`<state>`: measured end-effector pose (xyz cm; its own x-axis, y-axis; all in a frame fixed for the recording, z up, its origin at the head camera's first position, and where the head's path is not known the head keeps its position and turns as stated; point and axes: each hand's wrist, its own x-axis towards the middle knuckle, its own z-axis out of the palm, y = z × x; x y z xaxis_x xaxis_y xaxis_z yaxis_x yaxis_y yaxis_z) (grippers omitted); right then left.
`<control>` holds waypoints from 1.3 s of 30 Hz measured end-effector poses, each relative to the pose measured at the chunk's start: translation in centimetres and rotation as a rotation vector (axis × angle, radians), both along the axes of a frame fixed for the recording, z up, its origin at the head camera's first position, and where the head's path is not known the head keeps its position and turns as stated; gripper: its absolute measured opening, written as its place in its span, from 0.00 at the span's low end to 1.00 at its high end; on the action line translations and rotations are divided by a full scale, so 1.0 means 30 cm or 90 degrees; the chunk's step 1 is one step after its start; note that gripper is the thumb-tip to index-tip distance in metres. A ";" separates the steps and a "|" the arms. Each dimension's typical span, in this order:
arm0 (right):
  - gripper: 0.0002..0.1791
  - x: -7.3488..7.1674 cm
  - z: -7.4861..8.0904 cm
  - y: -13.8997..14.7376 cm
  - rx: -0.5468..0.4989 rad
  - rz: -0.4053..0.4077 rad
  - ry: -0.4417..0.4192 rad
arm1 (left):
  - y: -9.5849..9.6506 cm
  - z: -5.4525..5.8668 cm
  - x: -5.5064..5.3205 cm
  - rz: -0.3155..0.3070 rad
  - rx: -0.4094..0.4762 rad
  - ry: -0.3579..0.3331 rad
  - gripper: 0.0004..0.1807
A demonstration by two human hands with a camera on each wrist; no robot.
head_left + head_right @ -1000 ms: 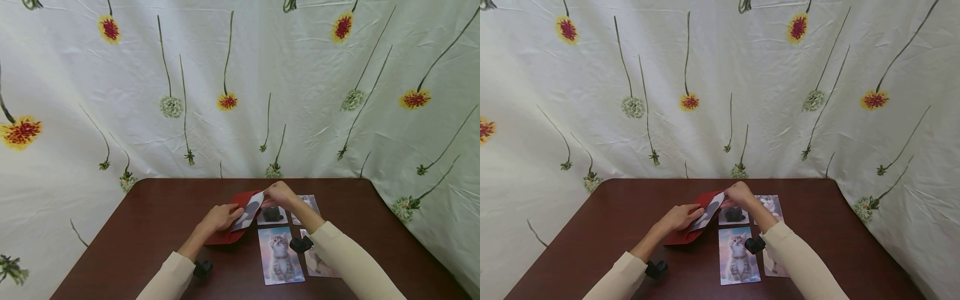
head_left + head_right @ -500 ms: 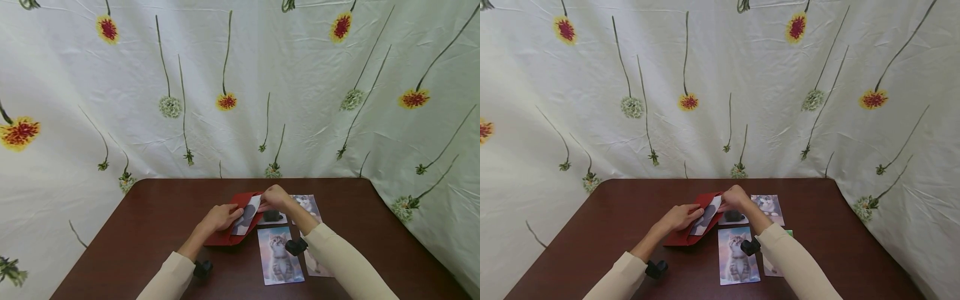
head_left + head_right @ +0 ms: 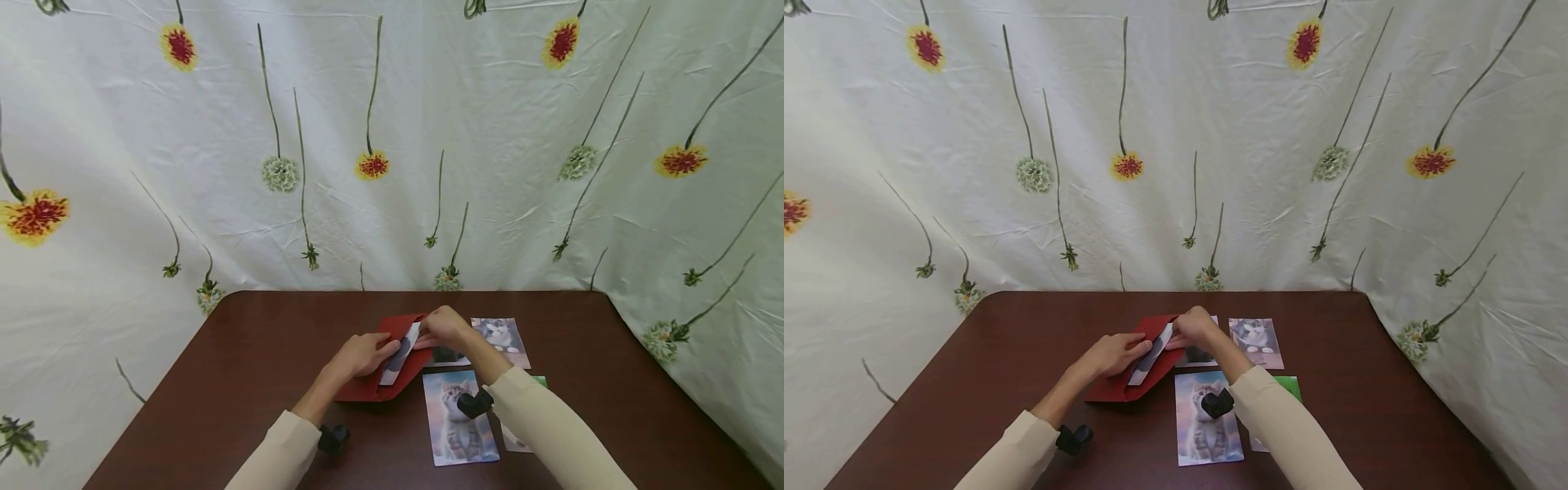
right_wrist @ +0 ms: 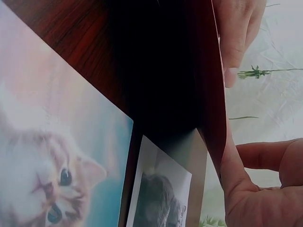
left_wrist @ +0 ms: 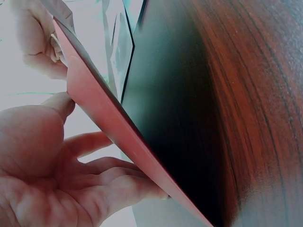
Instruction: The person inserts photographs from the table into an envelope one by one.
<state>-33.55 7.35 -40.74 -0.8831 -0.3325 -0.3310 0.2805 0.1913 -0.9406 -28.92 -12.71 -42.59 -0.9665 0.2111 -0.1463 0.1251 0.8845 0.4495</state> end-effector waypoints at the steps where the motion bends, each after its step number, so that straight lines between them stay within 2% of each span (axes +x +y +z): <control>1: 0.16 -0.002 -0.004 -0.001 -0.002 -0.001 -0.001 | 0.001 0.002 0.000 -0.001 0.000 0.001 0.32; 13: 0.17 -0.016 -0.046 -0.029 -0.029 -0.005 -0.006 | 0.010 0.016 0.009 0.000 0.005 -0.002 0.31; 21: 0.19 -0.020 -0.058 -0.045 -0.044 -0.006 -0.009 | 0.006 0.010 0.004 0.004 0.004 -0.002 0.31; 30: 0.16 -0.019 -0.033 -0.027 0.007 0.008 0.003 | 0.007 0.009 0.004 0.010 0.007 -0.008 0.31; 39: 0.18 -0.008 0.037 0.044 0.051 0.006 0.030 | 0.010 0.000 0.001 0.013 -0.004 -0.001 0.32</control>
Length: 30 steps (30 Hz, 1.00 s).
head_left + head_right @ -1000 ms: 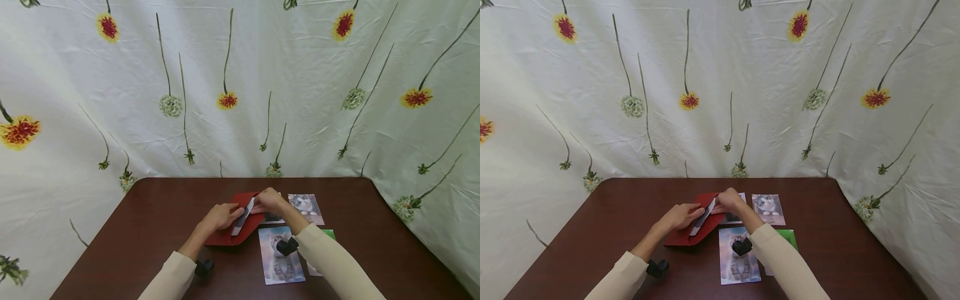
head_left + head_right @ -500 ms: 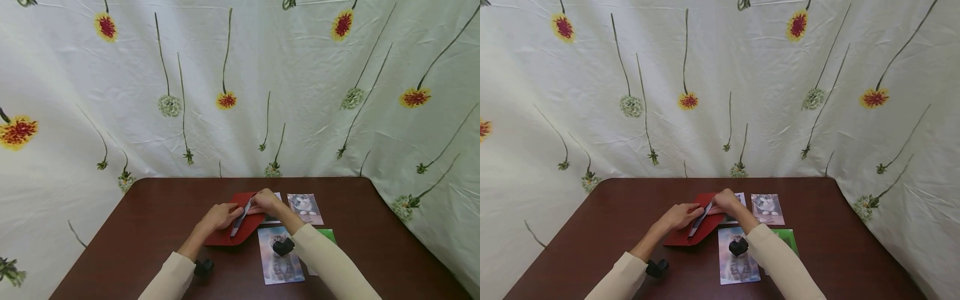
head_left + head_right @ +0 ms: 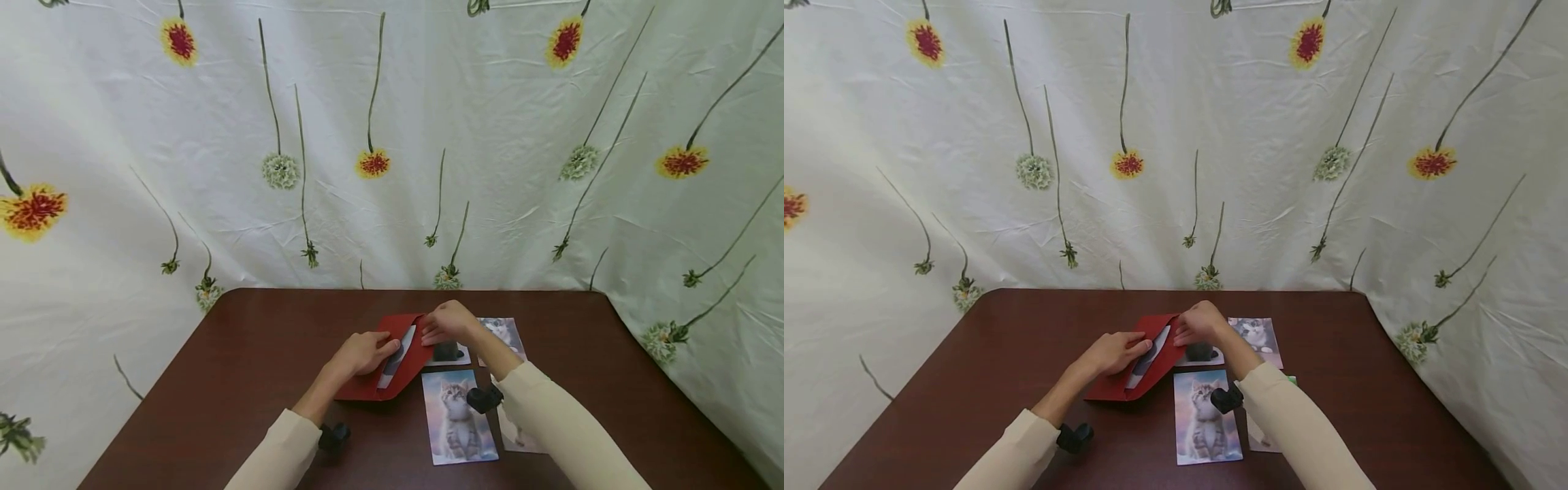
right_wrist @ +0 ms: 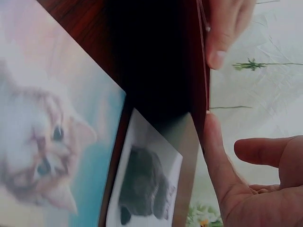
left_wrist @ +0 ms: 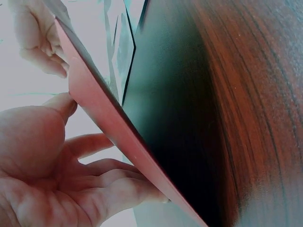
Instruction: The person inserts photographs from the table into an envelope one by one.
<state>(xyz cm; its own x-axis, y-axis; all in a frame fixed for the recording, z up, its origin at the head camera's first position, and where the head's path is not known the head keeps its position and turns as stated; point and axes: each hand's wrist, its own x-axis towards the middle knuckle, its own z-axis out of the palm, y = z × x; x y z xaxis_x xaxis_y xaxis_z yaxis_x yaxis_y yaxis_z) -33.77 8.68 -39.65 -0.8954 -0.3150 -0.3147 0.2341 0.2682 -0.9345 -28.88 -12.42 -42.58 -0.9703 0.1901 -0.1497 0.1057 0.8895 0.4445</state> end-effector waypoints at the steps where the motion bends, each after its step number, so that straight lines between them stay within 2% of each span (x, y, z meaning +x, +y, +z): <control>1: 0.19 0.001 0.009 0.013 0.000 0.002 0.004 | 0.002 0.000 -0.001 0.001 -0.001 -0.001 0.32; 6: 0.20 0.004 0.053 0.082 -0.001 0.009 0.016 | 0.005 0.000 -0.006 0.001 -0.005 -0.002 0.32; 10: 0.18 0.001 0.067 0.139 0.015 -0.003 0.023 | 0.008 0.001 -0.004 0.003 -0.010 -0.008 0.31; 14: 0.16 -0.002 0.068 0.198 0.047 -0.012 0.036 | 0.012 0.002 -0.006 0.005 -0.018 -0.014 0.31; 22: 0.21 0.013 0.074 0.321 0.115 -0.002 0.052 | 0.002 0.005 -0.003 0.002 -0.004 -0.016 0.31; 30: 0.21 0.039 0.068 0.434 0.139 -0.004 0.065 | 0.000 0.010 -0.004 0.005 -0.002 -0.021 0.32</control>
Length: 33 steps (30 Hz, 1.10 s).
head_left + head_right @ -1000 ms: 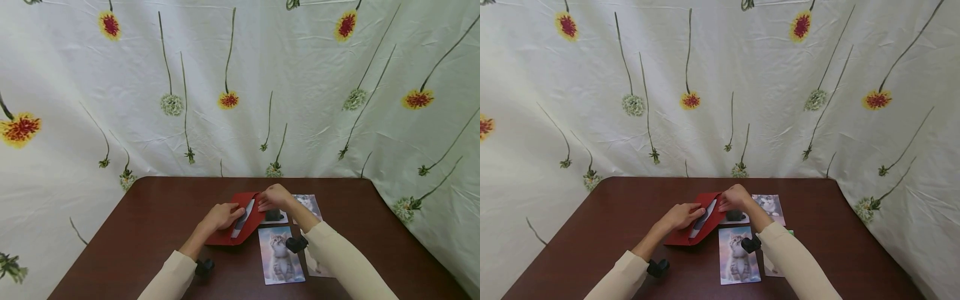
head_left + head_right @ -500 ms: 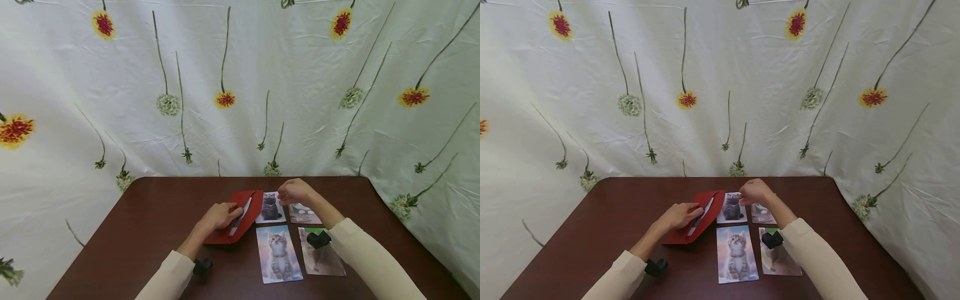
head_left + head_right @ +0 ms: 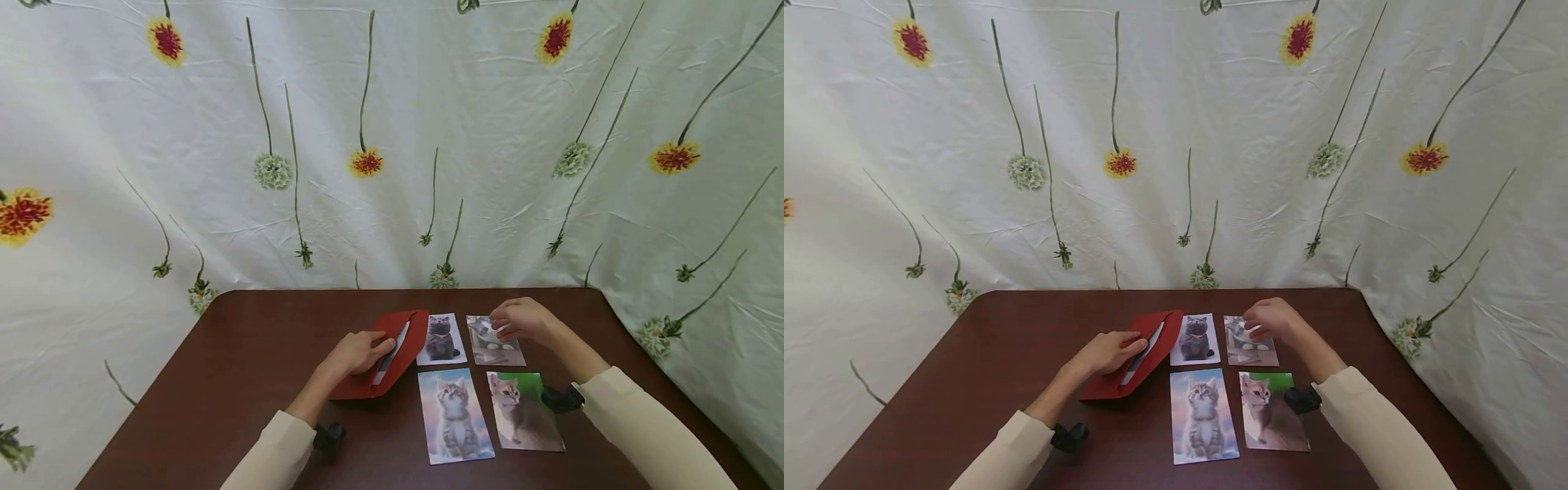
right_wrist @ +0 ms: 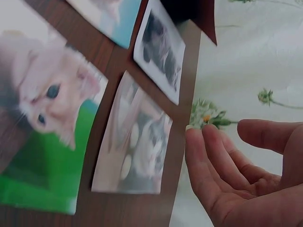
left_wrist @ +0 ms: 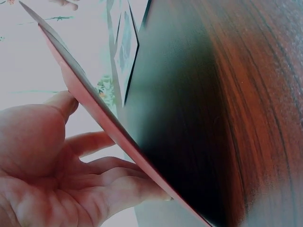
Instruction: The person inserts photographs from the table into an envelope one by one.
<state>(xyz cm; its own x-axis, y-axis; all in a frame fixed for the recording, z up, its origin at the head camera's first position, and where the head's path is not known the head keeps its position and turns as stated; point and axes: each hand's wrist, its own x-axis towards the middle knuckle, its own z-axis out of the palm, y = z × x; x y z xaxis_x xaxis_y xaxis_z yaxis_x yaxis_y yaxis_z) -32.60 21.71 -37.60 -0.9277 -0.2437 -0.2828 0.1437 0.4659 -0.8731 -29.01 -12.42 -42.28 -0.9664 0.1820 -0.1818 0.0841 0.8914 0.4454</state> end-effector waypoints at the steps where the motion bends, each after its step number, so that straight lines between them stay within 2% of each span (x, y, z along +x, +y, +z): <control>1: 0.21 0.003 -0.001 0.012 0.001 0.000 -0.001 | 0.000 0.001 0.001 0.001 0.000 -0.001 0.32; 16: 0.20 0.042 -0.051 0.149 0.051 -0.040 -0.019 | -0.006 -0.001 -0.001 0.005 -0.005 -0.010 0.32; 24: 0.20 0.066 -0.109 0.224 0.091 -0.044 -0.030 | -0.007 -0.003 0.001 0.003 0.004 -0.006 0.32; 33: 0.18 0.077 -0.177 0.268 0.081 -0.048 -0.053 | -0.006 -0.003 -0.003 0.000 0.008 -0.005 0.32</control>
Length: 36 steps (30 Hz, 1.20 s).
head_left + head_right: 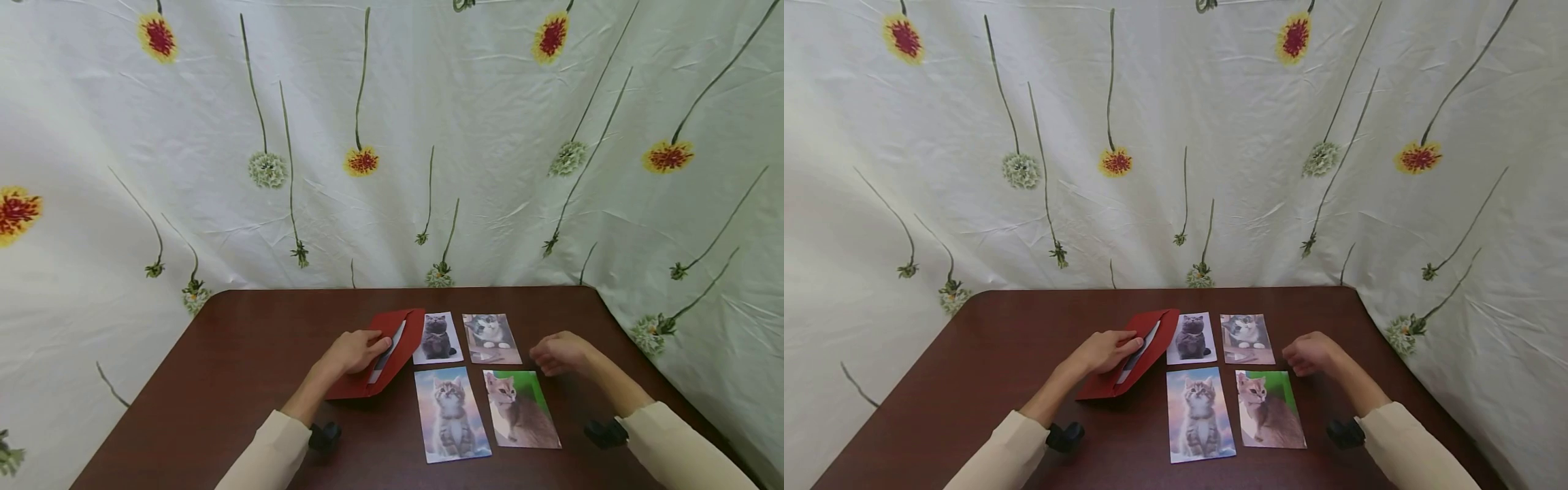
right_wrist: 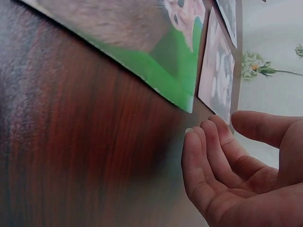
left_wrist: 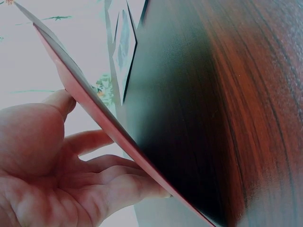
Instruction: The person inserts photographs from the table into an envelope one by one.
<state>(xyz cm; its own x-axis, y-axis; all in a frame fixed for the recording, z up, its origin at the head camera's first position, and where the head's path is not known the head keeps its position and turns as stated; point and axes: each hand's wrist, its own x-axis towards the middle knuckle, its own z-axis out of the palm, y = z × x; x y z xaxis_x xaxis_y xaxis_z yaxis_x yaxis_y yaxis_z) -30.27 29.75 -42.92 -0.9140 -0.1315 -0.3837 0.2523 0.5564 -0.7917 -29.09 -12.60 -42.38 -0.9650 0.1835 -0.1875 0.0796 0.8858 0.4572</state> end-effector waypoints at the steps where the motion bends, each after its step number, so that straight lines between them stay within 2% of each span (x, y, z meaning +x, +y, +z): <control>1: 0.18 0.001 -0.005 0.002 0.001 -0.001 -0.005 | 0.000 -0.001 0.000 -0.001 0.000 0.001 0.32; 11: 0.19 0.026 -0.014 0.014 -0.002 0.023 -0.025 | 0.002 -0.006 -0.003 -0.005 -0.005 0.010 0.32; 18: 0.14 0.033 -0.017 0.019 0.009 0.029 -0.031 | 0.001 -0.007 -0.005 -0.005 -0.006 0.005 0.32; 25: 0.12 0.034 -0.017 0.019 0.011 0.051 -0.031 | 0.001 -0.004 -0.009 -0.008 -0.006 0.007 0.31; 32: 0.04 0.038 -0.021 0.010 0.027 0.059 -0.030 | 0.000 -0.004 -0.005 -0.011 -0.005 0.010 0.31; 36: 0.03 0.038 -0.018 0.005 0.034 0.060 -0.030 | 0.000 -0.003 -0.001 -0.008 -0.007 0.009 0.31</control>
<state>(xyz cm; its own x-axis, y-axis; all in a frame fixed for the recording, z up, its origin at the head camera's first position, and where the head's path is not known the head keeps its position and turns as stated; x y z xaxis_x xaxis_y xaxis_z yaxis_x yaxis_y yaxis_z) -29.13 29.89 -43.46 -0.8789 -0.1950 -0.4353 0.2332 0.6204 -0.7488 -29.13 -12.59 -42.48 -0.9651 0.1945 -0.1752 0.0982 0.8894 0.4464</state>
